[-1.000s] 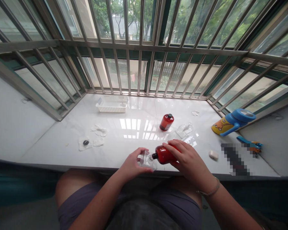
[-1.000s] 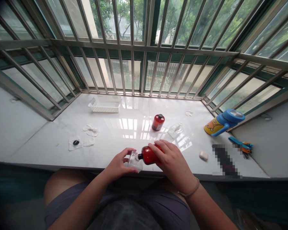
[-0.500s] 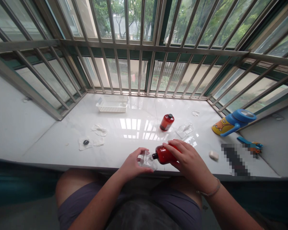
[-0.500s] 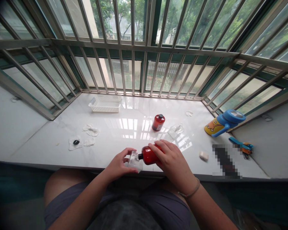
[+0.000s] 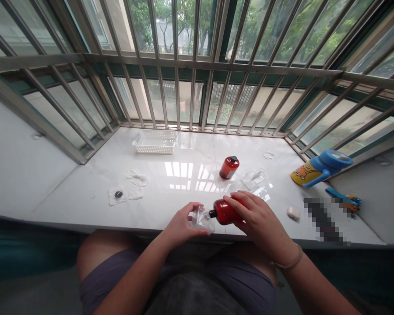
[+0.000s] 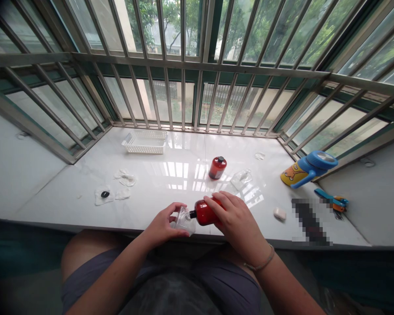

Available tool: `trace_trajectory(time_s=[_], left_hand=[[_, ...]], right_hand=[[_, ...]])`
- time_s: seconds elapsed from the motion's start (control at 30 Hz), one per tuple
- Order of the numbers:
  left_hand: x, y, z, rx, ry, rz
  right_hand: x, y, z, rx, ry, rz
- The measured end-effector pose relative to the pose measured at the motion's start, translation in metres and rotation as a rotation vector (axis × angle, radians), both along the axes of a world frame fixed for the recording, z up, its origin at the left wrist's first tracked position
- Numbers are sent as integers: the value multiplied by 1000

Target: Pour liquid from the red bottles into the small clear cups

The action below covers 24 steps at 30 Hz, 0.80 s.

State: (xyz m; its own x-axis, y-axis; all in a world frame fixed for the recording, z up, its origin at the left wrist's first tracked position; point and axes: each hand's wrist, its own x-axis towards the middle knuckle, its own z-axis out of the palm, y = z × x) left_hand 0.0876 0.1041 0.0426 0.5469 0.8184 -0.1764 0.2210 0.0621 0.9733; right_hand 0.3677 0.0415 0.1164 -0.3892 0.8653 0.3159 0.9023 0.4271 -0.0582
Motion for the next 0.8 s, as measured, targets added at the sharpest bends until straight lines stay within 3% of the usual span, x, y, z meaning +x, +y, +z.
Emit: trace_trajectory(time_s=[0.8], left_hand=[[-2,2,-6,-3,4,6]], right_hand=[[4,2,-3,29,-40,-1]])
